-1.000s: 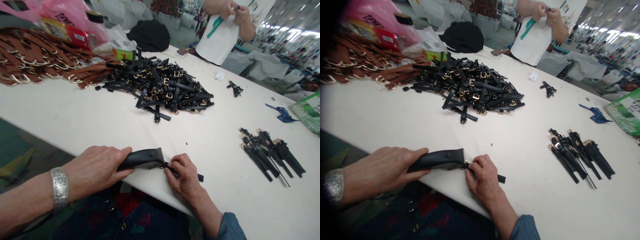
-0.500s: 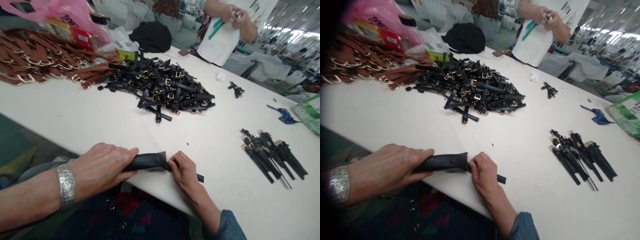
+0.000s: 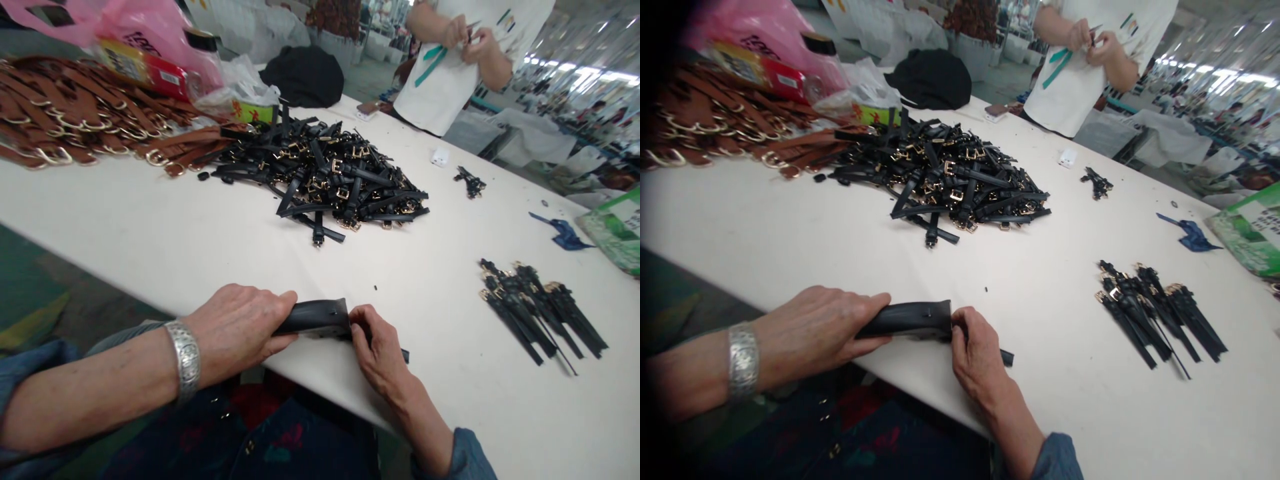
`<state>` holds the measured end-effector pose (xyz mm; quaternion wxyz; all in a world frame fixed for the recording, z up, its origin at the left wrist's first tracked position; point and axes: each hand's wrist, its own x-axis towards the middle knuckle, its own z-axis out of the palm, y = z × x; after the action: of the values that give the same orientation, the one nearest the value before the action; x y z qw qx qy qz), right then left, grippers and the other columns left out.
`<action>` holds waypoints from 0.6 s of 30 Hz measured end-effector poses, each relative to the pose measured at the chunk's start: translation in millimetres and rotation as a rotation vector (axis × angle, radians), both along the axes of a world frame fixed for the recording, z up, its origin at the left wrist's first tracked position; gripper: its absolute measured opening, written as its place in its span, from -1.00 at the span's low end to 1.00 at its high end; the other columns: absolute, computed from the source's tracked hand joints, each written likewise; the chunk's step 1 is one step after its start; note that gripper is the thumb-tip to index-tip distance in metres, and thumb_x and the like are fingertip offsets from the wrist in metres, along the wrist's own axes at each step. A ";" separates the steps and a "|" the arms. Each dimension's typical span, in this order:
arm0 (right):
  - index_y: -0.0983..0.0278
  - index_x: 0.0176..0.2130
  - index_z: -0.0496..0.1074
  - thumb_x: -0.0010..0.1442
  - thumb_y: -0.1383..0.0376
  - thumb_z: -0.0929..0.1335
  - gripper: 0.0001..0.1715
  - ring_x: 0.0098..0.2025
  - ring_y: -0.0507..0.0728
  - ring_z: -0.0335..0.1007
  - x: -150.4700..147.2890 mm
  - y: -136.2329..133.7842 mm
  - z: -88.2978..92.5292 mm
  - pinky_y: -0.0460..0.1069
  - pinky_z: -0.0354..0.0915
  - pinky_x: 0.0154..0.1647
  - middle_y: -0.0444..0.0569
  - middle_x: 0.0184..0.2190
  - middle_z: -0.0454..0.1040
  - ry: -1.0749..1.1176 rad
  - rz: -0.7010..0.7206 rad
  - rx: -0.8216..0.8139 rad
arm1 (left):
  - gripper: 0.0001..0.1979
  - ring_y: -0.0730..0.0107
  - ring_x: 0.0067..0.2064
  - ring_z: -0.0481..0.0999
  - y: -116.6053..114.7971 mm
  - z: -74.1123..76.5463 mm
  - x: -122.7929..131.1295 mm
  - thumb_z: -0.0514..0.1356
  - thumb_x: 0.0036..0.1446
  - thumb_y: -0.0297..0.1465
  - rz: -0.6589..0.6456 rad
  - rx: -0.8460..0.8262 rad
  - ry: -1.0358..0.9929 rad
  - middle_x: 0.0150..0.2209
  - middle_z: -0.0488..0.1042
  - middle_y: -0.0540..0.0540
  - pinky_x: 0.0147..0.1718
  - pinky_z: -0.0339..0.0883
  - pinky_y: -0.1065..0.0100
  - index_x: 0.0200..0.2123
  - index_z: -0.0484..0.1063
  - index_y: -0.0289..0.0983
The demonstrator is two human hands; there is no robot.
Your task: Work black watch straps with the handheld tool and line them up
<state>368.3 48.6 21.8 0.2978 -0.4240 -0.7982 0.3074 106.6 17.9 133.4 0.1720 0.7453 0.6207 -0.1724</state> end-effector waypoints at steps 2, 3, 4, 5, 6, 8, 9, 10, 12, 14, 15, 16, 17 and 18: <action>0.18 -0.09 0.48 0.28 0.35 0.36 -0.81 -0.22 0.18 0.57 1.8 -7.3 -2.1 0.04 0.47 -0.14 -0.02 -0.23 0.62 0.021 0.017 0.033 | -0.77 -0.13 -0.17 0.78 -0.9 -1.2 -8.6 0.23 0.42 -0.16 0.023 0.001 -0.002 -0.21 0.78 -0.21 -0.28 0.39 0.12 -0.07 0.54 -0.17; 0.19 -0.06 0.51 0.26 0.34 0.39 -0.77 -0.16 0.21 0.59 1.9 -9.9 -4.2 0.07 0.51 -0.09 0.02 -0.18 0.63 0.022 0.018 0.056 | -0.78 -0.11 -0.19 0.77 -2.2 -2.8 -14.8 0.23 0.40 -0.15 0.034 0.016 -0.010 -0.24 0.77 -0.21 -0.30 0.38 0.12 -0.09 0.55 -0.16; 0.19 -0.04 0.55 0.26 0.33 0.42 -0.75 -0.11 0.24 0.59 1.6 -11.4 -6.7 0.10 0.53 -0.06 0.05 -0.15 0.63 0.019 0.019 0.080 | -0.78 -0.10 -0.22 0.76 -3.9 -5.1 -21.7 0.23 0.39 -0.15 0.042 0.040 -0.024 -0.27 0.76 -0.20 -0.31 0.37 0.13 -0.11 0.55 -0.16; 0.20 -0.03 0.58 0.27 0.33 0.44 -0.74 -0.09 0.26 0.59 1.1 -11.9 -9.4 0.12 0.55 -0.04 0.07 -0.14 0.63 0.016 0.024 0.102 | -0.79 -0.08 -0.26 0.74 -6.1 -7.7 -28.8 0.23 0.38 -0.15 0.044 0.063 -0.038 -0.30 0.75 -0.19 -0.33 0.35 0.12 -0.13 0.55 -0.14; 0.20 -0.02 0.61 0.29 0.32 0.45 -0.76 -0.08 0.27 0.59 0.6 -11.5 -11.8 0.14 0.56 -0.04 0.09 -0.13 0.63 0.014 0.031 0.118 | -0.79 -0.08 -0.28 0.73 -8.5 -10.4 -35.6 0.22 0.37 -0.16 0.039 0.086 -0.051 -0.32 0.74 -0.18 -0.34 0.34 0.11 -0.13 0.55 -0.13; 0.20 -0.03 0.66 0.33 0.33 0.46 -0.78 -0.09 0.28 0.59 0.2 -9.2 -15.3 0.15 0.58 -0.07 0.10 -0.14 0.63 0.017 0.047 0.138 | -0.80 -0.07 -0.32 0.70 -13.2 -14.7 -46.4 0.20 0.37 -0.16 0.012 0.107 -0.069 -0.33 0.74 -0.19 -0.36 0.31 0.09 -0.13 0.54 -0.11; 0.20 -0.04 0.68 0.34 0.35 0.46 -0.79 -0.09 0.28 0.59 0.5 -8.0 -16.1 0.15 0.58 -0.08 0.10 -0.14 0.62 0.019 0.056 0.143 | -0.80 -0.07 -0.32 0.70 -14.9 -15.8 -49.7 0.19 0.38 -0.16 -0.004 0.107 -0.079 -0.31 0.75 -0.20 -0.37 0.30 0.08 -0.12 0.55 -0.10; 0.21 -0.04 0.68 0.35 0.36 0.46 -0.78 -0.09 0.27 0.59 1.1 -7.2 -16.3 0.15 0.59 -0.08 0.11 -0.13 0.62 0.020 0.063 0.148 | -0.80 -0.06 -0.33 0.70 -16.1 -15.9 -51.3 0.19 0.38 -0.16 -0.016 0.104 -0.091 -0.29 0.75 -0.21 -0.37 0.29 0.07 -0.12 0.55 -0.09; 0.23 -0.03 0.69 0.37 0.38 0.45 -0.78 -0.07 0.28 0.59 2.8 -7.4 -15.3 0.16 0.59 -0.08 0.13 -0.10 0.62 0.017 0.070 0.167 | -0.80 -0.04 -0.34 0.69 -16.2 -12.6 -49.1 0.20 0.38 -0.16 -0.032 0.104 -0.118 -0.28 0.76 -0.21 -0.38 0.28 0.07 -0.10 0.56 -0.07; 0.24 -0.01 0.69 0.38 0.39 0.43 -0.76 -0.06 0.29 0.57 4.4 -9.2 -13.1 0.19 0.59 -0.06 0.16 -0.08 0.61 -0.007 0.077 0.186 | -0.82 -0.04 -0.35 0.69 -13.7 -4.9 -40.7 0.20 0.39 -0.18 -0.043 0.085 -0.118 -0.29 0.75 -0.20 -0.39 0.27 0.07 -0.09 0.57 -0.07; 0.24 0.00 0.69 0.39 0.40 0.43 -0.75 -0.06 0.30 0.56 4.8 -10.2 -12.0 0.20 0.58 -0.06 0.16 -0.08 0.61 -0.024 0.083 0.191 | -0.83 -0.05 -0.34 0.69 -11.8 0.1 -34.9 0.21 0.39 -0.20 -0.046 0.061 -0.096 -0.29 0.74 -0.19 -0.39 0.27 0.08 -0.08 0.57 -0.08; 0.24 0.01 0.68 0.39 0.41 0.42 -0.74 -0.06 0.30 0.56 5.0 -11.1 -11.0 0.20 0.58 -0.05 0.16 -0.08 0.61 -0.039 0.090 0.189 | -0.84 -0.07 -0.32 0.70 -9.8 5.2 -28.7 0.22 0.39 -0.24 -0.046 0.030 -0.066 -0.28 0.74 -0.18 -0.38 0.28 0.09 -0.07 0.57 -0.09; 0.24 0.02 0.68 0.39 0.42 0.42 -0.72 -0.06 0.30 0.56 5.0 -11.6 -10.5 0.20 0.58 -0.05 0.16 -0.08 0.61 -0.048 0.099 0.183 | -0.85 -0.08 -0.30 0.71 -7.9 9.8 -22.7 0.23 0.38 -0.28 -0.042 0.004 -0.032 -0.26 0.74 -0.18 -0.37 0.29 0.10 -0.06 0.57 -0.10; 0.24 0.03 0.68 0.38 0.43 0.42 -0.71 -0.06 0.29 0.56 5.0 -11.5 -10.3 0.20 0.58 -0.05 0.15 -0.08 0.61 -0.046 0.108 0.173 | -0.86 -0.09 -0.28 0.73 -6.4 13.3 -17.5 0.24 0.38 -0.30 -0.036 -0.015 -0.004 -0.25 0.74 -0.19 -0.37 0.29 0.11 -0.05 0.56 -0.12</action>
<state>373.3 37.1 11.5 0.2980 -0.3601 -0.8500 0.2431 89.1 11.5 146.7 0.1756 0.7553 0.6055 -0.1787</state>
